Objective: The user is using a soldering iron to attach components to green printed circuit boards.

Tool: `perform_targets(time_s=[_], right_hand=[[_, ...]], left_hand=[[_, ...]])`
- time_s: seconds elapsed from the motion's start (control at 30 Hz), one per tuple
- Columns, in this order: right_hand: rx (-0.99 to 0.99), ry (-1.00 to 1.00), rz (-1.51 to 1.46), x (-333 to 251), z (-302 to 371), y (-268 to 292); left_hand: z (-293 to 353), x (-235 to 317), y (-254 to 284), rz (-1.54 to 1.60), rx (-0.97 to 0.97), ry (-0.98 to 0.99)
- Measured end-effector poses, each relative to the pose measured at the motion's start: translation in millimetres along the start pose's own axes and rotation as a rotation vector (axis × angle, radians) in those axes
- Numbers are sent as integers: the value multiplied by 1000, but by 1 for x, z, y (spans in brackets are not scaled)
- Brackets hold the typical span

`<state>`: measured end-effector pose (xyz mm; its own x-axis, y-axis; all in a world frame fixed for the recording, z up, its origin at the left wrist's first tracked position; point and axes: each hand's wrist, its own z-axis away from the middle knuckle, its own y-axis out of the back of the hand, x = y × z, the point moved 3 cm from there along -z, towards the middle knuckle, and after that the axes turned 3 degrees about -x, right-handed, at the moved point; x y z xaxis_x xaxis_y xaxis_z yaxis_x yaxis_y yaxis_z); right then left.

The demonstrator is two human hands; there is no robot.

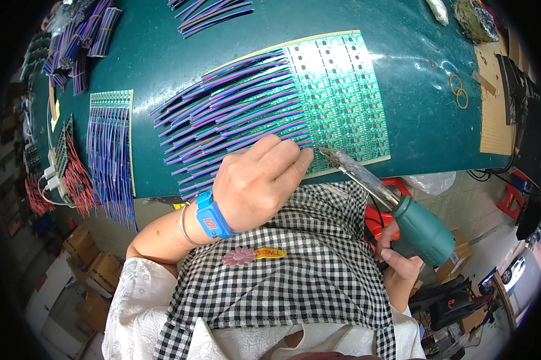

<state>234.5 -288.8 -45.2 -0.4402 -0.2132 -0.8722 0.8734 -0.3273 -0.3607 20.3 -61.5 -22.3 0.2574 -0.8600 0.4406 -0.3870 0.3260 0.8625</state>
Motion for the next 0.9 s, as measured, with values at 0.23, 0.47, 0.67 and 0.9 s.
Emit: perform_targets(time_s=[0.23, 0.47, 0.67, 0.9], right_hand=[[49, -27, -63, -6, 0, -5], [29, -5, -66, -7, 0, -6], [-14, 7, -9, 3, 6, 3], [-55, 15, 26, -1, -3, -1]], left_hand=[[-1, 3, 3, 13, -40, 52], [0, 3, 2, 19, -42, 70], [-2, 3, 4, -1, -45, 36], [-1, 1, 3, -13, -29, 9]])
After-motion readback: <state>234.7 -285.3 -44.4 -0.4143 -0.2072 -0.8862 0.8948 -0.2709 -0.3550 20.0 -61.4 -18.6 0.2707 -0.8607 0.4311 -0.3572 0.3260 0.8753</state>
